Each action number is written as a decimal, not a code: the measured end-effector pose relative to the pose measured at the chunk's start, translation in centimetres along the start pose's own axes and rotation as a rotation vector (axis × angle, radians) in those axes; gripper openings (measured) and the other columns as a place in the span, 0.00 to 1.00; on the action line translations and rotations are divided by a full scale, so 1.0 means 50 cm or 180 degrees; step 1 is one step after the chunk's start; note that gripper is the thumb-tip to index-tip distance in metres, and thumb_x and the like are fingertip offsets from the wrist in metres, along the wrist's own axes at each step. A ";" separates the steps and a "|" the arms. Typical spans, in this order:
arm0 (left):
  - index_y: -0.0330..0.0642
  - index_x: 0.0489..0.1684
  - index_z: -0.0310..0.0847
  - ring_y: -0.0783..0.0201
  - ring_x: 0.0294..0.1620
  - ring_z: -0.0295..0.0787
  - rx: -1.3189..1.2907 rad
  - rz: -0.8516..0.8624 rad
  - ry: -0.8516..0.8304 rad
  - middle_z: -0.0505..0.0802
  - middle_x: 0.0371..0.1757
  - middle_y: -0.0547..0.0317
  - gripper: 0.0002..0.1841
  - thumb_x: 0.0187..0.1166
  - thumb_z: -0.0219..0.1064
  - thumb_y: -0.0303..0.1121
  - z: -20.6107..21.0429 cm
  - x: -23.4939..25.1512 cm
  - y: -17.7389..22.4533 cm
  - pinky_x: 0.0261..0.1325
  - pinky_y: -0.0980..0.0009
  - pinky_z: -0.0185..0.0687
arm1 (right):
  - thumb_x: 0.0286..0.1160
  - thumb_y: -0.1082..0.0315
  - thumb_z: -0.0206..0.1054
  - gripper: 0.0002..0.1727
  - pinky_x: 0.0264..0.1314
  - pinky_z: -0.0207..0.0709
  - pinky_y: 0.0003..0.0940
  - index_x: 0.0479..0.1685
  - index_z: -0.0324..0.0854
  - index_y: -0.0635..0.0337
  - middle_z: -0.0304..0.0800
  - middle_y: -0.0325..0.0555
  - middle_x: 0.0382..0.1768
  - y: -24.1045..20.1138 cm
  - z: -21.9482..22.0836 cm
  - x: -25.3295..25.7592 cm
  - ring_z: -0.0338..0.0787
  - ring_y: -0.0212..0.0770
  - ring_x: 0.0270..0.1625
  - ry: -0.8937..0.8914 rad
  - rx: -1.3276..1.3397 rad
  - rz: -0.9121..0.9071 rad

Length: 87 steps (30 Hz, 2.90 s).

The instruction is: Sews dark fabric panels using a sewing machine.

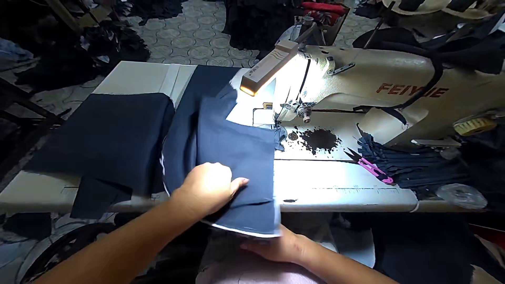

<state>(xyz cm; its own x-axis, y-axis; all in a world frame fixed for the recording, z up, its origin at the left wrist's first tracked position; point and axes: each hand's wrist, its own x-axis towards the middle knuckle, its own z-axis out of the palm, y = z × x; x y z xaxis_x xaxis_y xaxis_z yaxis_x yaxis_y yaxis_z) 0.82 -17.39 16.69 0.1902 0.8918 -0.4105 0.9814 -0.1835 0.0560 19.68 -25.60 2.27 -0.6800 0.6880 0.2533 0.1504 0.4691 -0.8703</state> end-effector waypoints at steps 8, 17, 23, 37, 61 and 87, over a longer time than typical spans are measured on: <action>0.47 0.85 0.71 0.24 0.87 0.58 -0.0533 0.0640 0.1801 0.67 0.87 0.29 0.34 0.87 0.54 0.59 0.090 0.155 -0.210 0.79 0.20 0.50 | 0.73 0.62 0.73 0.26 0.71 0.79 0.31 0.65 0.83 0.72 0.92 0.53 0.57 -0.067 -0.018 -0.048 0.89 0.33 0.62 -0.0297 0.1055 0.1350; 0.39 0.09 0.76 0.51 0.17 0.85 -0.0495 0.1636 0.1559 0.80 0.12 0.52 0.35 0.85 0.52 0.59 0.148 -0.139 0.059 0.19 0.52 0.76 | 0.73 0.71 0.66 0.14 0.45 0.92 0.29 0.57 0.78 0.62 0.95 0.35 0.36 -0.155 -0.192 -0.151 0.95 0.28 0.38 0.2589 0.0841 0.2564; 0.45 0.74 0.82 0.35 0.69 0.81 -0.0610 0.1755 0.1834 0.86 0.68 0.39 0.33 0.79 0.65 0.59 0.166 -0.009 0.071 0.63 0.34 0.77 | 0.80 0.59 0.67 0.40 0.74 0.62 0.82 0.86 0.59 0.75 0.68 0.88 0.74 -0.159 -0.358 -0.144 0.70 0.87 0.75 0.2318 -0.3069 0.2118; 0.39 0.77 0.79 0.32 0.71 0.81 -0.0552 0.1523 0.1806 0.84 0.73 0.32 0.34 0.74 0.75 0.48 0.201 -0.006 0.156 0.65 0.38 0.78 | 0.88 0.55 0.57 0.24 0.50 0.81 0.56 0.82 0.78 0.37 0.85 0.55 0.48 -0.037 -0.298 0.067 0.86 0.56 0.51 0.0787 -0.2956 0.0857; 0.32 0.67 0.83 0.60 0.16 0.84 -0.1878 0.1637 0.2252 0.87 0.19 0.59 0.24 0.76 0.67 0.38 0.298 -0.025 0.106 0.24 0.61 0.84 | 0.78 0.76 0.57 0.25 0.46 0.81 0.55 0.76 0.74 0.71 0.90 0.66 0.44 0.014 -0.293 0.180 0.89 0.58 0.40 0.1260 -0.2046 0.1585; 0.34 0.37 0.92 0.49 0.41 0.95 -0.1326 0.1068 0.2047 0.95 0.37 0.46 0.12 0.81 0.65 0.33 0.191 -0.081 -0.084 0.46 0.49 0.90 | 0.84 0.65 0.64 0.36 0.26 0.83 0.35 0.90 0.57 0.60 0.87 0.48 0.33 -0.022 -0.271 0.136 0.84 0.35 0.21 0.1611 -0.1317 0.1424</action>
<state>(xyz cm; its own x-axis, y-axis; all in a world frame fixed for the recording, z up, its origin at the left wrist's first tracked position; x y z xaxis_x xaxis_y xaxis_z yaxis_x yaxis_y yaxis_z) -4.34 -24.18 9.41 0.3275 0.9024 0.2801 0.7752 -0.4261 0.4663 24.63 -13.96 10.65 -0.0978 0.9815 0.1644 0.6547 0.1879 -0.7322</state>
